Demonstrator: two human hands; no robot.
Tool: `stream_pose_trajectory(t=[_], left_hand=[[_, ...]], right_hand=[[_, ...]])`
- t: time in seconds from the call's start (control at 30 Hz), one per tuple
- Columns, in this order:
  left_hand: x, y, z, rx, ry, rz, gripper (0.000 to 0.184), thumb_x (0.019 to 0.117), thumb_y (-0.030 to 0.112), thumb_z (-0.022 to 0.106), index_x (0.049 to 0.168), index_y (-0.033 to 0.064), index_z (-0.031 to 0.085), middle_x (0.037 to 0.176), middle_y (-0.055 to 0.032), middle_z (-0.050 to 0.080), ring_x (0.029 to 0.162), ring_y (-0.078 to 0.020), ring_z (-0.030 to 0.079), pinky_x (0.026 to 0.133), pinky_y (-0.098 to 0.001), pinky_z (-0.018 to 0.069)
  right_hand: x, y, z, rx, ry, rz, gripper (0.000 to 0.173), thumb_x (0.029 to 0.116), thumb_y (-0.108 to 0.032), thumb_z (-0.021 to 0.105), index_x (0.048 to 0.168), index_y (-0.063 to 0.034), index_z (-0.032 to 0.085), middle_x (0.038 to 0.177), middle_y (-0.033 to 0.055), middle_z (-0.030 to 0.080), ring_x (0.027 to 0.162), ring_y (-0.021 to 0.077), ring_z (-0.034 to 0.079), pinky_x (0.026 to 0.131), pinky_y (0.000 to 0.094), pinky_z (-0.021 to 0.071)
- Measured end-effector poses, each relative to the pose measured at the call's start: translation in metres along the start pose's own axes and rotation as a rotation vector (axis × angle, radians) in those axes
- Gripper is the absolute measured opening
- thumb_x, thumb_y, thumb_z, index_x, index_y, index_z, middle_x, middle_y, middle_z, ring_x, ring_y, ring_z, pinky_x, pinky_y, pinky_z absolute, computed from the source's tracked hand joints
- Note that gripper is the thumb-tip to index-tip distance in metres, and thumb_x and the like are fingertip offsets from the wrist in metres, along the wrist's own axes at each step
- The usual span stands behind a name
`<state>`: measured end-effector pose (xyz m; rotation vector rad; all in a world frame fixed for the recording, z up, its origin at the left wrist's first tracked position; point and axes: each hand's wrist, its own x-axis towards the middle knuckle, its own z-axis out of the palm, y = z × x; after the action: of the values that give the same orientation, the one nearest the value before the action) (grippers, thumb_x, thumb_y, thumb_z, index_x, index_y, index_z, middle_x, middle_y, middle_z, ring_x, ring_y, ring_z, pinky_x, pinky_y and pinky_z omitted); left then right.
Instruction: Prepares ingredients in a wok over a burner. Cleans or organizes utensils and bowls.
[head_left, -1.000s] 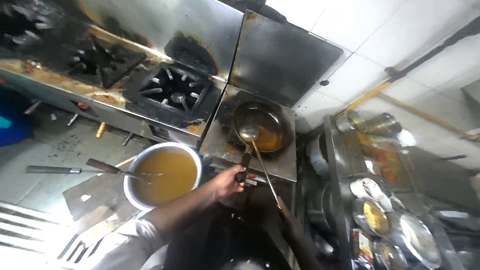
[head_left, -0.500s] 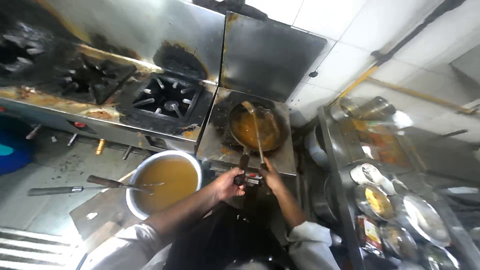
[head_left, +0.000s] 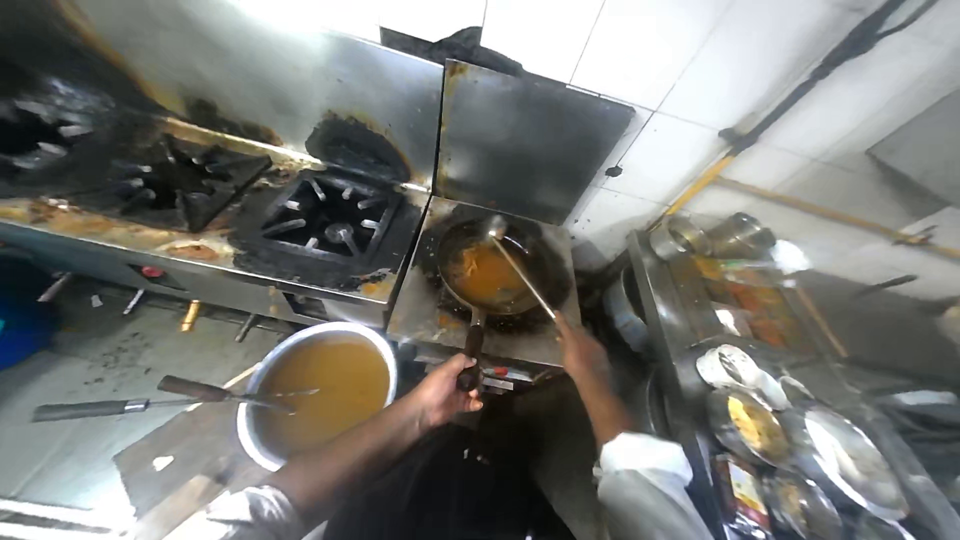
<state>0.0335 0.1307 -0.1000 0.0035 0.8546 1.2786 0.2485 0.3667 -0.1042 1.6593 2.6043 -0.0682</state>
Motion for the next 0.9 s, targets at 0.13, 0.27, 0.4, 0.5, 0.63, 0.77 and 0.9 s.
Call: stream_pose_trajectory(t=[0.13,0.27,0.4,0.5,0.63,0.77,0.9], left_hand=[[0.005,0.008,-0.006,-0.055,0.007,0.038,0.025,0.1052,0.030,0.045,0.109,0.0079,0.056,0.087,-0.0112,0.062,0.062,-0.0197,0.060,0.056,-0.0349,0.0557],[0.005,0.009,-0.011,-0.096,-0.023,0.000,0.025,0.1043,0.029,0.043,0.107,0.0075,0.057,0.085,-0.0104,0.060,0.061,-0.0191,0.059,0.055,-0.0342,0.0557],[0.002,0.004,-0.006,-0.056,-0.023,-0.017,0.026,0.1047,0.029,0.042,0.112,0.0081,0.056,0.086,-0.0103,0.060,0.059,-0.0176,0.057,0.053,-0.0322,0.0536],[0.003,0.005,0.003,-0.027,-0.018,-0.010,0.028,0.1043,0.032,0.042,0.106,0.0078,0.057,0.082,-0.0100,0.060,0.058,-0.0176,0.057,0.053,-0.0319,0.0535],[-0.008,0.005,-0.008,-0.054,-0.019,-0.005,0.027,0.1047,0.031,0.041,0.110,0.0084,0.056,0.086,-0.0101,0.060,0.059,-0.0174,0.058,0.052,-0.0313,0.0540],[-0.018,0.014,-0.028,-0.052,-0.021,-0.009,0.028,0.1032,0.031,0.042,0.116,0.0100,0.056,0.086,-0.0093,0.061,0.057,-0.0159,0.057,0.049,-0.0296,0.0525],[-0.014,0.012,-0.024,0.000,-0.036,-0.018,0.031,0.1039,0.035,0.041,0.113,0.0095,0.057,0.086,-0.0087,0.061,0.056,-0.0148,0.056,0.048,-0.0284,0.0511]], right_hand=[[-0.076,0.050,0.064,0.241,-0.107,0.146,0.059,0.1049,-0.038,0.051,0.161,-0.0341,0.033,0.125,0.0160,0.069,0.106,0.0372,0.070,0.089,0.0614,0.0564],[-0.111,0.060,0.086,0.274,-0.116,0.193,0.063,0.1047,-0.038,0.050,0.163,-0.0349,0.027,0.118,0.0172,0.071,0.098,0.0374,0.072,0.083,0.0605,0.0583],[-0.030,0.033,0.025,0.079,-0.068,0.162,0.055,0.1046,-0.035,0.053,0.157,-0.0402,0.038,0.126,0.0180,0.067,0.106,0.0402,0.068,0.086,0.0610,0.0564],[0.010,0.038,-0.002,-0.006,-0.012,0.097,0.054,0.1023,-0.036,0.059,0.152,-0.0496,0.042,0.126,0.0149,0.066,0.106,0.0399,0.067,0.082,0.0616,0.0569],[-0.017,0.115,0.036,-0.003,-0.060,0.076,0.059,0.1032,-0.039,0.056,0.158,-0.0455,0.034,0.128,0.0180,0.066,0.108,0.0405,0.068,0.086,0.0617,0.0568],[-0.019,0.145,0.045,-0.054,-0.064,0.049,0.058,0.1044,-0.041,0.052,0.159,-0.0434,0.033,0.125,0.0202,0.066,0.104,0.0412,0.069,0.085,0.0617,0.0569],[0.033,0.074,-0.006,-0.116,-0.051,-0.036,0.058,0.1018,-0.037,0.060,0.154,-0.0499,0.038,0.126,0.0197,0.064,0.105,0.0423,0.067,0.084,0.0624,0.0565]])
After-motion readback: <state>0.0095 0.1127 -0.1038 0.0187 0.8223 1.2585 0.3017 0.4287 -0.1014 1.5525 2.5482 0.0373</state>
